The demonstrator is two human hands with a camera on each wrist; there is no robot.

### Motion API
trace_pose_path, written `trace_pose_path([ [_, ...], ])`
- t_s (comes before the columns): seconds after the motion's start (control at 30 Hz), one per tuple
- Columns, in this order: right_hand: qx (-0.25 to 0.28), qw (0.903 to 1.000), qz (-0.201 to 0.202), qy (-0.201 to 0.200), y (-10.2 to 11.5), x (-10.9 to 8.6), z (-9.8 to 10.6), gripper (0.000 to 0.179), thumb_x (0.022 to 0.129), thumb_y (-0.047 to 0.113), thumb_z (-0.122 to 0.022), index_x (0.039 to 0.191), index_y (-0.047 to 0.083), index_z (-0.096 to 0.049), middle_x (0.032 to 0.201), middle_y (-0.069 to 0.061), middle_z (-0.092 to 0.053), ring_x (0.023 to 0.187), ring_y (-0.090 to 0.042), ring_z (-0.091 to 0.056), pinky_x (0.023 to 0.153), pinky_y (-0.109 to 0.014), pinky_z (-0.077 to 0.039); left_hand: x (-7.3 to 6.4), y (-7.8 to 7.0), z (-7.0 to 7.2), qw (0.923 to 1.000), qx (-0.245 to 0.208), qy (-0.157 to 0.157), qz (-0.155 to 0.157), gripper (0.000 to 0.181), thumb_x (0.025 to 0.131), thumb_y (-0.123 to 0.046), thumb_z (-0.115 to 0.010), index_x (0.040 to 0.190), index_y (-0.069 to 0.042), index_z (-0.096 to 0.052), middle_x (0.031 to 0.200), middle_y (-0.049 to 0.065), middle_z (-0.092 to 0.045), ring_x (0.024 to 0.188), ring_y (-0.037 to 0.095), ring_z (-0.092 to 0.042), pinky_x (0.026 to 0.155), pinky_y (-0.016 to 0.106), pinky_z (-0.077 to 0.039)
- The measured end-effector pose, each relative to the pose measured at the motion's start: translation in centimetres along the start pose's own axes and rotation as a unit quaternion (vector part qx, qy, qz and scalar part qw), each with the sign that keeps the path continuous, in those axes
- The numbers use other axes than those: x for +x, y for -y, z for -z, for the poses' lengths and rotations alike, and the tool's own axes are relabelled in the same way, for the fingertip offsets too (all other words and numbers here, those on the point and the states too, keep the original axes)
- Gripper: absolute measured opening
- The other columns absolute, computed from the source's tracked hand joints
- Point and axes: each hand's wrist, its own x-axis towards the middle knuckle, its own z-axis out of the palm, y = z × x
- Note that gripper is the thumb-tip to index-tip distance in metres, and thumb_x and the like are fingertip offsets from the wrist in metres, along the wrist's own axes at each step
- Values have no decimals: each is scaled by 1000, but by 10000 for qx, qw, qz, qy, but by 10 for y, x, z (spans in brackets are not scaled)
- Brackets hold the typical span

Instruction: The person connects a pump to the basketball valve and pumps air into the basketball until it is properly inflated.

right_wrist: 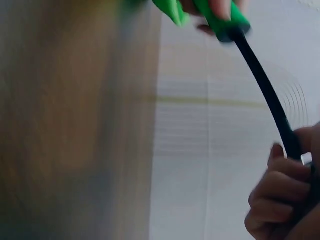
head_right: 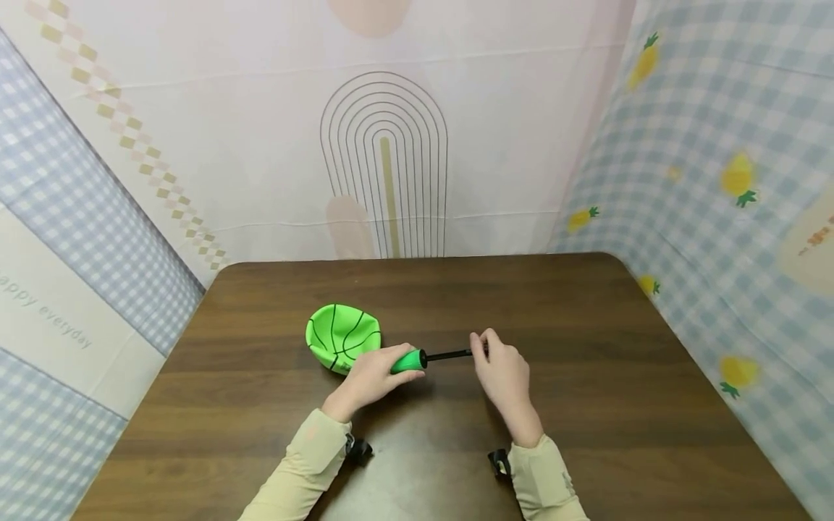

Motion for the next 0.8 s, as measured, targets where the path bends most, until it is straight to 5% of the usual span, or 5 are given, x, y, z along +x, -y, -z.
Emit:
trace_pose_path([
  [0.5,-277,9992,242,-183,47,-17,-57,31,101,38,-49,94,8,-48,54,-5,-53,43,-17,-46,43,-29,-33,-3,-3,1,9981,136,-523,-301,28,87,-42,-68,107,-22,-64,88,-6,-68,66,9,-54,57,22,-39],
  [0.8,-10,9983,585,-32,54,-15,-60,24,104,28,-43,94,8,-51,56,-3,-49,46,-15,-44,44,-28,-32,-7,-2,4,9972,125,-658,-320,31,89,-41,-67,113,-22,-64,101,-6,-71,78,10,-63,66,27,-47],
])
